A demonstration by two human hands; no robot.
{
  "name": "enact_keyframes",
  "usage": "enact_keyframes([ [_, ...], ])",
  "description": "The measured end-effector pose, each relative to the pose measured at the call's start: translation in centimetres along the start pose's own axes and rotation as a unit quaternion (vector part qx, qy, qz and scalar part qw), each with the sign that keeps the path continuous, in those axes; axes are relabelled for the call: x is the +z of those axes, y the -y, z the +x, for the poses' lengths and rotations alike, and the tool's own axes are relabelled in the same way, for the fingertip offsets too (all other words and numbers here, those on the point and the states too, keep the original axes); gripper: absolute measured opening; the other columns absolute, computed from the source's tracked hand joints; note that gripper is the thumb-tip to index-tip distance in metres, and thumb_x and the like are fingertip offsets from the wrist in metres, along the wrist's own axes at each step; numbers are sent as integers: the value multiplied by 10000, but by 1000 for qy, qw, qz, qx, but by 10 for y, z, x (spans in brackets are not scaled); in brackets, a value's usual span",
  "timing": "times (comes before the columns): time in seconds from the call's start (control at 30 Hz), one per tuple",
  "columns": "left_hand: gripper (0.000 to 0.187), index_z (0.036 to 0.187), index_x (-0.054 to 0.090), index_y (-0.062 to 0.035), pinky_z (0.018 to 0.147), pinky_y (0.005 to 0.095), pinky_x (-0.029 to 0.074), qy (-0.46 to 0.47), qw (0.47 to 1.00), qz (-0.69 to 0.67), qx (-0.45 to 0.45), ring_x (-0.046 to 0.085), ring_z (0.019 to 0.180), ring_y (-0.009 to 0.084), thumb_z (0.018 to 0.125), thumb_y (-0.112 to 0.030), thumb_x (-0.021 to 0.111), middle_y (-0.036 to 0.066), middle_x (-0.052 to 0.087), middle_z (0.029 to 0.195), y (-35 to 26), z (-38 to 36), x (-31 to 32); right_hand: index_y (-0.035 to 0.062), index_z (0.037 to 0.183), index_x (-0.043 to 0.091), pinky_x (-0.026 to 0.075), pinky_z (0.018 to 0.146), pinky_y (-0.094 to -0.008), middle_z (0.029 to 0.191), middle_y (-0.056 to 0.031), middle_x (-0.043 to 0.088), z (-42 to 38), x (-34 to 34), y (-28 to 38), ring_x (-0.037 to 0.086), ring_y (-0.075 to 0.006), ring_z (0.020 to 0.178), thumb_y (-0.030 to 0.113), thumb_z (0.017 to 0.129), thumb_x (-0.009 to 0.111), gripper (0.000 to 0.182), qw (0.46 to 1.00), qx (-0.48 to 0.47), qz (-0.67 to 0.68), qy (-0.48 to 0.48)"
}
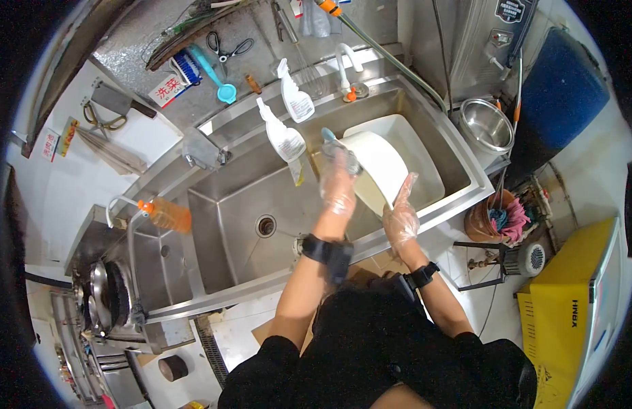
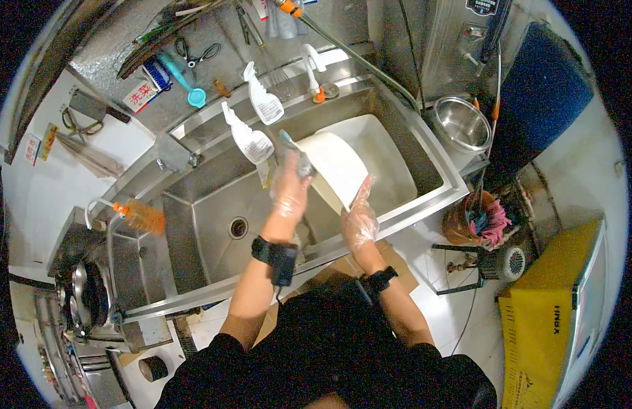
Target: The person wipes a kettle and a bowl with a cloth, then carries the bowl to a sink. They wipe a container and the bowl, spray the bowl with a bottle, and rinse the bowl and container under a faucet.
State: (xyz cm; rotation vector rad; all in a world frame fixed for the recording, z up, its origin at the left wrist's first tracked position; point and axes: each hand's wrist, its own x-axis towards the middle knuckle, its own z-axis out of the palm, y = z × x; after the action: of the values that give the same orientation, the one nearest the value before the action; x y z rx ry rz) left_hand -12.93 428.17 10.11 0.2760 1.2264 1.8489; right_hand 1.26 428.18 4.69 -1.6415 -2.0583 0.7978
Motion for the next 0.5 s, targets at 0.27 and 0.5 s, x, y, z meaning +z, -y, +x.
enact_keyframes([
  [0.27,619,1157,494,72,894,369,372,47,956,280,70,505,986,276,882,-483,497,186,553,1107,12,-51,20,48,1408,-134,468,526,-429,747,-255,604,4,3,-15,592,-366,597,83,768,576,956,998,-26,-32,-56],
  [0.5,490,1209,493,-51,859,367,422,49,997,38,-38,500,1045,155,859,-381,587,37,536,1153,14,-27,16,44,1418,-94,472,553,-425,824,-243,612,6,-6,-27,602,-357,672,68,723,593,977,996,-47,-50,-58],
])
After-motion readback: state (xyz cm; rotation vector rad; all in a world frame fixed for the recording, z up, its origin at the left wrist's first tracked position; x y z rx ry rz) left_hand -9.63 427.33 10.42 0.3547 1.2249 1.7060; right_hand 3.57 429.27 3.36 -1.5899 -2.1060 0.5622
